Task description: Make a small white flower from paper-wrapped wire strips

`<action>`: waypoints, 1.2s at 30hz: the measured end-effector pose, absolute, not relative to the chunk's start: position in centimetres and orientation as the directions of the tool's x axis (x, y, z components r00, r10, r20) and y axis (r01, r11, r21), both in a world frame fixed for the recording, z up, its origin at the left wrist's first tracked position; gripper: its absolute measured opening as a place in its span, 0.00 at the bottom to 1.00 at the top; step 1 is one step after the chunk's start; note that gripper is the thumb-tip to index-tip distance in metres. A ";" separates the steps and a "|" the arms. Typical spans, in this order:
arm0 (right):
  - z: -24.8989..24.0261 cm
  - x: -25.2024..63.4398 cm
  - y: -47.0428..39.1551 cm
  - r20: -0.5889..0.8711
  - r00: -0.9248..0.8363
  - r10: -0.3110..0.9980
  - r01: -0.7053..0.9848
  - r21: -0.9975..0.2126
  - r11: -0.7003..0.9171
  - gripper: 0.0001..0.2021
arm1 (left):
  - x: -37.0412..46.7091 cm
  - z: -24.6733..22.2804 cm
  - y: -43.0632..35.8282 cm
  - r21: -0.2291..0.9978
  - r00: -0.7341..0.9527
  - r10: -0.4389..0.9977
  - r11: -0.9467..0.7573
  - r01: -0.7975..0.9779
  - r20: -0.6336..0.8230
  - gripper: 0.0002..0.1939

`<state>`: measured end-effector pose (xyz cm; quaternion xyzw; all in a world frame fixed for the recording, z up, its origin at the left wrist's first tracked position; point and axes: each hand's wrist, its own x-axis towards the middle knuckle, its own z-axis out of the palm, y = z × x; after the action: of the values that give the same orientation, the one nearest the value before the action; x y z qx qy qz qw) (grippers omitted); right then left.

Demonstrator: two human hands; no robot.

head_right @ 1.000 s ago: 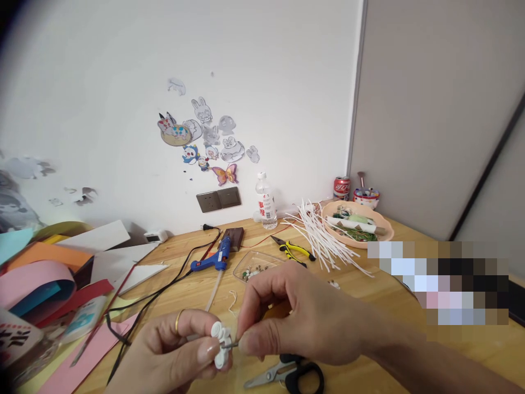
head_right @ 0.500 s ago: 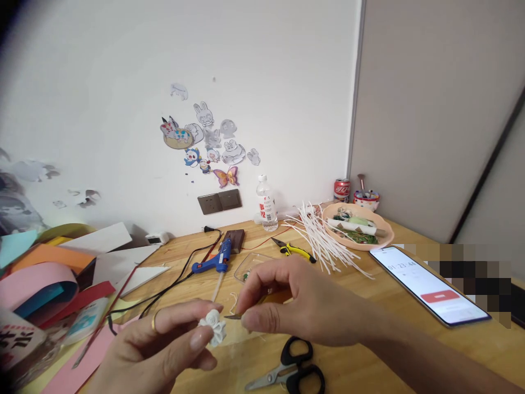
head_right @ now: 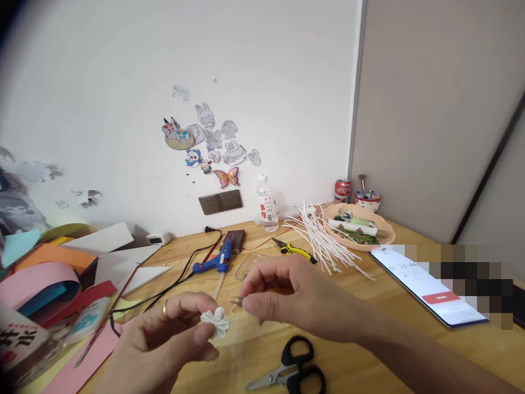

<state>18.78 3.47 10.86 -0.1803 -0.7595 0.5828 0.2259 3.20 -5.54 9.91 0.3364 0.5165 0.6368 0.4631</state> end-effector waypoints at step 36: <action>9.7 17.6 1.6 0.178 -0.701 0.690 0.155 -0.907 0.391 0.06 | 2.9 9.2 -4.9 0.985 -0.290 0.953 0.034 -0.170 -0.083 0.06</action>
<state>17.59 1.64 9.73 -0.2686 -0.7865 0.4819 0.2778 2.88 -4.93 9.25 0.3619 0.5412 0.5933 0.4735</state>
